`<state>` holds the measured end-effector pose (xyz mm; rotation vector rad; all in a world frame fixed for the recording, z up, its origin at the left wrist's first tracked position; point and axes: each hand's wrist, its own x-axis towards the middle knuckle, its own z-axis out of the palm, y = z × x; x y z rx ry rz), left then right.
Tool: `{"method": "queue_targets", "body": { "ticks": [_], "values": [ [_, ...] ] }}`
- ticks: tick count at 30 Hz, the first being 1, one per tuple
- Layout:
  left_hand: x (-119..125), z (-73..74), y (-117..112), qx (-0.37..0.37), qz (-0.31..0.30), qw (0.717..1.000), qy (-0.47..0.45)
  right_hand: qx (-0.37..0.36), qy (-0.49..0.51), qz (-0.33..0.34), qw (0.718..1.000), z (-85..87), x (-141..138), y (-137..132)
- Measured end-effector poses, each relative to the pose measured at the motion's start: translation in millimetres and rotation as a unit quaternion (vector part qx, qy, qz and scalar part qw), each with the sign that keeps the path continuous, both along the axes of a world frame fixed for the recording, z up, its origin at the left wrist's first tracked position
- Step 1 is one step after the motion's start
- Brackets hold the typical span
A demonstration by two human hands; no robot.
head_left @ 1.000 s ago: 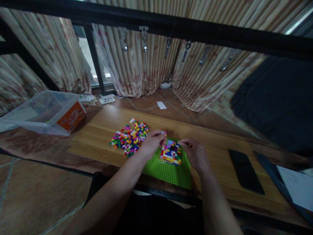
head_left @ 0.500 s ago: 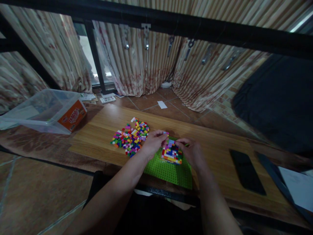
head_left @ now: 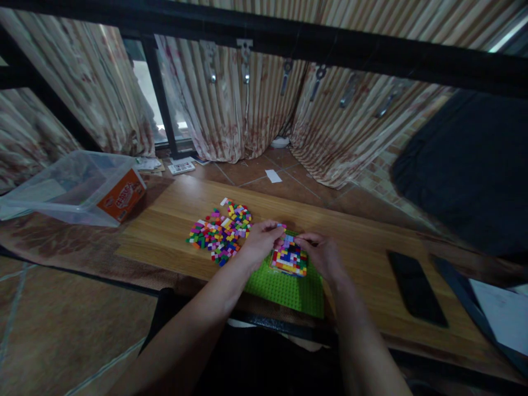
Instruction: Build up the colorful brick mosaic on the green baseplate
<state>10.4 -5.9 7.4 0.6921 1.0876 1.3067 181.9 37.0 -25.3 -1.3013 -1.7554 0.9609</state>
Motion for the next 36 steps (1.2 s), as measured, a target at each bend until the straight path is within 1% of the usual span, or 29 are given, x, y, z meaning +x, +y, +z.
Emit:
{"method": "queue_targets", "body": {
  "ticks": [6, 10, 13, 17, 21, 26, 30, 36],
  "values": [
    [2, -0.8, -1, -0.015, 0.000, 1.000, 0.003, -0.005, 0.010, 0.018, 1.000, -2.7, 1, 1],
    [2, -0.3, -3, -0.011, -0.015, 1.000, 0.005, -0.023, 0.028, 0.029, 0.999, -4.1, 2, -1],
    [2, 0.8, -3, -0.011, -0.016, 1.000, -0.001, -0.028, 0.034, 0.019, 0.999, -3.0, 3, -2],
    [2, 1.8, -2, -0.008, -0.025, 1.000, -0.006, 0.013, 0.038, -0.028, 0.999, 4.2, 0, -5],
    [4, 0.7, -2, -0.006, -0.036, 0.999, -0.003, 0.052, 0.068, -0.029, 0.996, 13.7, -10, -10],
    [6, 0.1, -2, 0.003, -0.044, 0.999, 0.011, 0.028, 0.112, -0.026, 0.993, 19.6, -18, -15],
    [7, 1.2, -2, 0.031, -0.053, 0.998, 0.030, 0.013, 0.146, -0.021, 0.989, 20.0, -19, -16],
    [8, 1.0, -3, 0.048, -0.047, 0.997, 0.040, -0.014, 0.178, -0.015, 0.984, 25.2, -21, -19]
  ]
}}
